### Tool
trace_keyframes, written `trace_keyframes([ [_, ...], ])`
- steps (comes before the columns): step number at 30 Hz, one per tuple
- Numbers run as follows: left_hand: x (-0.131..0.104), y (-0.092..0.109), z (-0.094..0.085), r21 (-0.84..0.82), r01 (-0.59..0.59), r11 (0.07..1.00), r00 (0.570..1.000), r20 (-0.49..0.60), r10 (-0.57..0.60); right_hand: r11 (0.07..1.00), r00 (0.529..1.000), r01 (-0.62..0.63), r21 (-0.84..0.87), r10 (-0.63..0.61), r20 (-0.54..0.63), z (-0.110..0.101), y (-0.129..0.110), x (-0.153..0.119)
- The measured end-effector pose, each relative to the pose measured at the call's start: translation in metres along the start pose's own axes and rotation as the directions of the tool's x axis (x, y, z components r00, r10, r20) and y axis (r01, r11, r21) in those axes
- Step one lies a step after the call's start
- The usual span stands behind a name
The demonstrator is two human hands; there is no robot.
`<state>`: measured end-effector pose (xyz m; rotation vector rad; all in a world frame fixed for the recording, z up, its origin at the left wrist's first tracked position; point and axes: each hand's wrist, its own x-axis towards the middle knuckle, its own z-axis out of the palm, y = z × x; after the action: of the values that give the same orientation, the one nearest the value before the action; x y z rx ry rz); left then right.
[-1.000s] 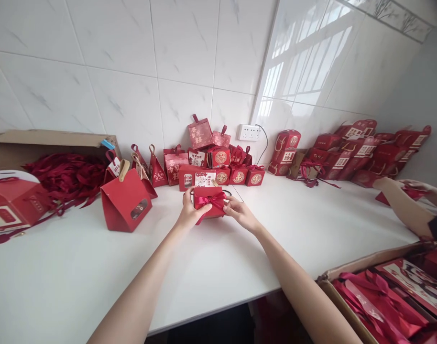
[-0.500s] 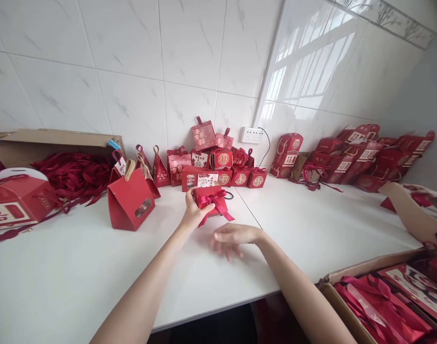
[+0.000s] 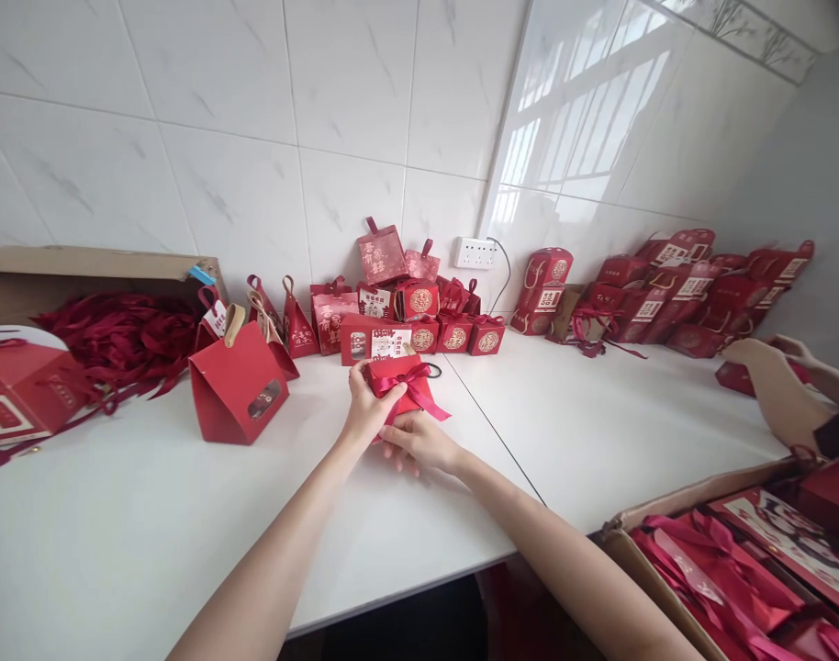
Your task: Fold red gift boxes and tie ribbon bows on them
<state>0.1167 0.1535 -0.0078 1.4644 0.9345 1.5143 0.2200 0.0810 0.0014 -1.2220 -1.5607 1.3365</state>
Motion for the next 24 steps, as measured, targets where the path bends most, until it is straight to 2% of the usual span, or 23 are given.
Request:
trace_keyframes([
  [5,-0.004,0.013,-0.002,0.005,0.084,0.996,0.995,0.05,-0.084,0.999,0.999,0.037,0.025,-0.038,0.015,0.005,0.002,0.0],
  [13,-0.005,0.019,-0.003,0.004,0.093,0.996,0.994,0.055,-0.093,1.0,0.997,0.031,-0.002,-0.031,0.069,0.004,-0.001,-0.003],
  [20,-0.006,0.02,-0.003,0.022,0.093,0.995,0.993,0.075,-0.095,0.998,0.992,0.047,0.046,-0.052,0.117,0.008,0.007,0.002],
  [22,-0.005,0.02,-0.003,0.016,0.082,0.997,0.994,0.074,-0.083,0.999,0.991,0.052,0.006,-0.052,0.121,0.001,0.004,-0.001],
  [24,-0.005,0.019,-0.003,0.001,0.081,0.997,0.994,0.067,-0.081,0.997,0.979,0.033,-0.07,-0.018,0.204,-0.014,-0.001,-0.008],
])
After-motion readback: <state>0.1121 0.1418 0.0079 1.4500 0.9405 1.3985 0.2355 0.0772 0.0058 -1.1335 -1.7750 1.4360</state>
